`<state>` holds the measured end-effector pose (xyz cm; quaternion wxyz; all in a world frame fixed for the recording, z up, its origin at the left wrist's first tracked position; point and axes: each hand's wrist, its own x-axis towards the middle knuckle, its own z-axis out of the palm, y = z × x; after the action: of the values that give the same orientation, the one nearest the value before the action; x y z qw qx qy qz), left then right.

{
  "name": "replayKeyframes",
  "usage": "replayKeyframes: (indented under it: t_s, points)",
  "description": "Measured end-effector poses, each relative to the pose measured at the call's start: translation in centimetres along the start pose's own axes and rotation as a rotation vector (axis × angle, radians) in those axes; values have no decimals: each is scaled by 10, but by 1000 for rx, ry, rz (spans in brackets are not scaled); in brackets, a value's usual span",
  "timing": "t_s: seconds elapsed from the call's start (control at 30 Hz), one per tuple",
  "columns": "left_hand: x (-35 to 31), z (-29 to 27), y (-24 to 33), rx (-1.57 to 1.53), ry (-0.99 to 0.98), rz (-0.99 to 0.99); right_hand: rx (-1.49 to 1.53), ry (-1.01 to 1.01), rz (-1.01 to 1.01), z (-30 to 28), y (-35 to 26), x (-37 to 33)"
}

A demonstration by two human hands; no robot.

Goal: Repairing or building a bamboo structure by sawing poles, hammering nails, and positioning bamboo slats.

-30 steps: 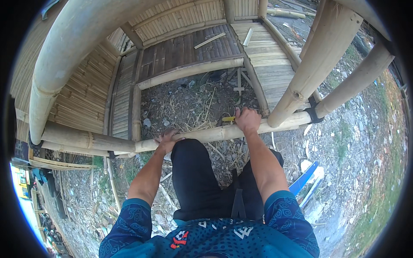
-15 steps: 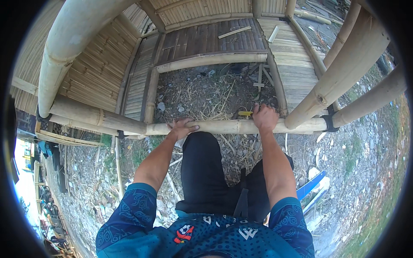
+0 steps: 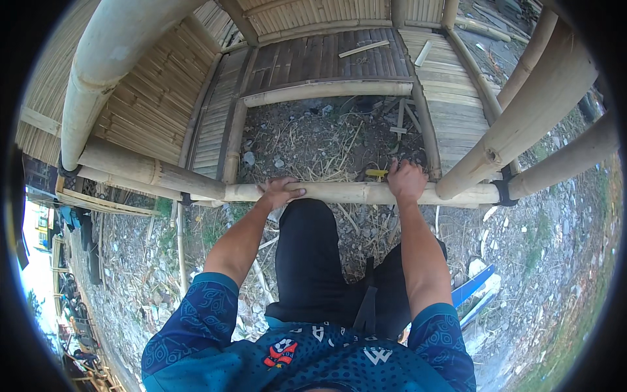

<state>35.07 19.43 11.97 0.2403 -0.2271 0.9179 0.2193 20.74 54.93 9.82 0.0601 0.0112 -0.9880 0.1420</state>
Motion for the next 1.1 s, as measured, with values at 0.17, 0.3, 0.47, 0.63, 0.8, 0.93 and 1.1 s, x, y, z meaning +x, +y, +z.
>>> replayKeyframes:
  t_s: [0.17, 0.3, 0.47, 0.63, 0.8, 0.93, 1.1]
  points:
    - [-2, 0, 2, -13, 21, -25, 2, -13, 8, 0, -1, -1]
    - [-2, -2, 3, -13, 11, -21, 0, 9, -2, 0, -1, 0]
    - [-3, -4, 3, -18, 0, -27, -5, 16, -9, 0, -1, -1]
    - [-4, -5, 5, -22, 3, -21, 3, 19, -4, 1, 0, 0]
    - [-4, -4, 9, -19, -5, -30, 20, 27, -1, 0, 2, -1]
    - [-3, -4, 8, -10, -9, -20, 29, -1, 11, -1, 2, 2]
    - [-8, -7, 5, -21, -6, -19, 25, 6, 1, -3, -3, 1]
